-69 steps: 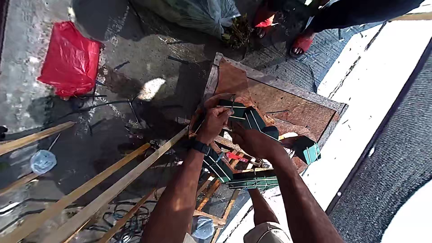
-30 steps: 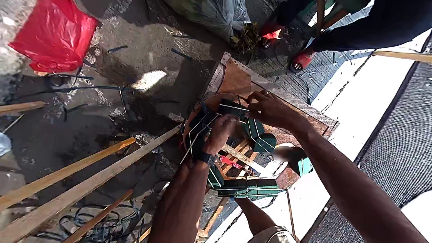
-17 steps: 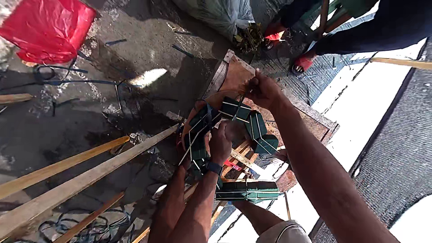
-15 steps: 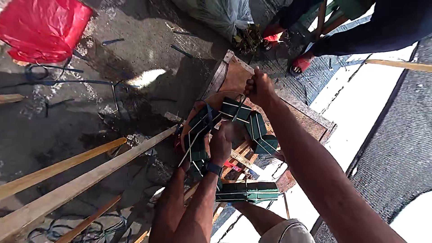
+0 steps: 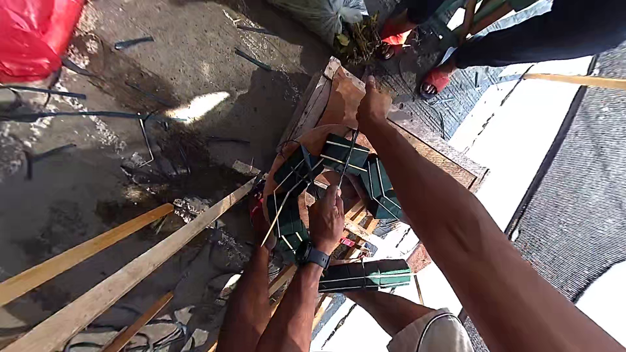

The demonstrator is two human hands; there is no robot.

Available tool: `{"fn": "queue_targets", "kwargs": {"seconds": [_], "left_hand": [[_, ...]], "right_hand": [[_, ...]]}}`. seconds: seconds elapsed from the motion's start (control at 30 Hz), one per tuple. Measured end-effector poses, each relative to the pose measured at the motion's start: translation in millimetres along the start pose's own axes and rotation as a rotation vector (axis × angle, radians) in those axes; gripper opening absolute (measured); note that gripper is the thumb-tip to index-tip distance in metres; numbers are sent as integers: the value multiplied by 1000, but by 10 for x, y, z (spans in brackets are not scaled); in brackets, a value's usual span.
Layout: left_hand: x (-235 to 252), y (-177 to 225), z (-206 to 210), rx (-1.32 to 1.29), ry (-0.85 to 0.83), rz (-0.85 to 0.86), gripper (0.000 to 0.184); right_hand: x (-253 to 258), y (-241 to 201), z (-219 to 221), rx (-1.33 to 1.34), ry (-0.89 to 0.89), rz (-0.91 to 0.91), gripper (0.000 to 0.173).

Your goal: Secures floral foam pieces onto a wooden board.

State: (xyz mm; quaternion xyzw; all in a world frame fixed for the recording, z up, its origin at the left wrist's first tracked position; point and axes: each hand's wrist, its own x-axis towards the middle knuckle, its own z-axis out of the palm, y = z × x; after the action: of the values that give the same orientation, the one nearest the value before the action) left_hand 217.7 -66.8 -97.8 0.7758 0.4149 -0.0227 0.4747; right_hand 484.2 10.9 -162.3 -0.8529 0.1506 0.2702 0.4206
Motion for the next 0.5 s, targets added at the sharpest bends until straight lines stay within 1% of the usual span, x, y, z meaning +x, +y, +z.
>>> {"fn": "queue_targets", "kwargs": {"seconds": [0.03, 0.07, 0.1, 0.13, 0.17, 0.2, 0.23, 0.27, 0.3, 0.33, 0.37, 0.4, 0.43, 0.47, 0.5], "left_hand": [[23, 81, -61, 78, -65, -31, 32], [22, 200, -156, 160, -166, -88, 35], [-22, 322, -282, 249, -246, -128, 36], [-53, 465, -443, 325, -283, -137, 36], [-34, 656, -631, 401, -307, -129, 36], [28, 902, -823, 490, -359, -135, 36], [123, 1153, -962, 574, -399, -122, 33], [252, 1371, -1031, 634, -420, -69, 29], [397, 1549, -1035, 670, -432, 18, 25], [560, 1706, -997, 706, -462, 123, 21], [733, 1856, -926, 734, -515, 236, 19], [894, 1957, -801, 753, -543, 392, 17], [1056, 2043, -639, 784, -621, 498, 18], [1218, 2080, -426, 860, -746, 550, 19], [1360, 2012, -192, 955, -840, 594, 18]], "right_hand": [[17, -22, -37, 12, -42, -28, 56], [49, -53, -129, -27, -118, -107, 58], [44, -76, -307, -118, -230, -212, 58], [-5, -148, -528, -228, -349, -271, 57], [-96, -257, -770, -322, -374, -323, 60], [-243, -290, -1045, -366, -303, -373, 64], [-491, -230, -1337, -384, -201, -408, 62], [-827, -106, -1594, -390, -131, -408, 53], [-1216, 48, -1771, -363, -178, -351, 44], [-1548, 192, -1822, -310, -325, -271, 35], [-1787, 281, -1748, -259, -509, -203, 30], [-1935, 298, -1597, -231, -613, -186, 28], [-2005, 262, -1405, -191, -583, -191, 29], [-2013, 223, -1201, -106, -461, -160, 32], [-1935, 249, -982, 36, -317, -111, 32]]}}
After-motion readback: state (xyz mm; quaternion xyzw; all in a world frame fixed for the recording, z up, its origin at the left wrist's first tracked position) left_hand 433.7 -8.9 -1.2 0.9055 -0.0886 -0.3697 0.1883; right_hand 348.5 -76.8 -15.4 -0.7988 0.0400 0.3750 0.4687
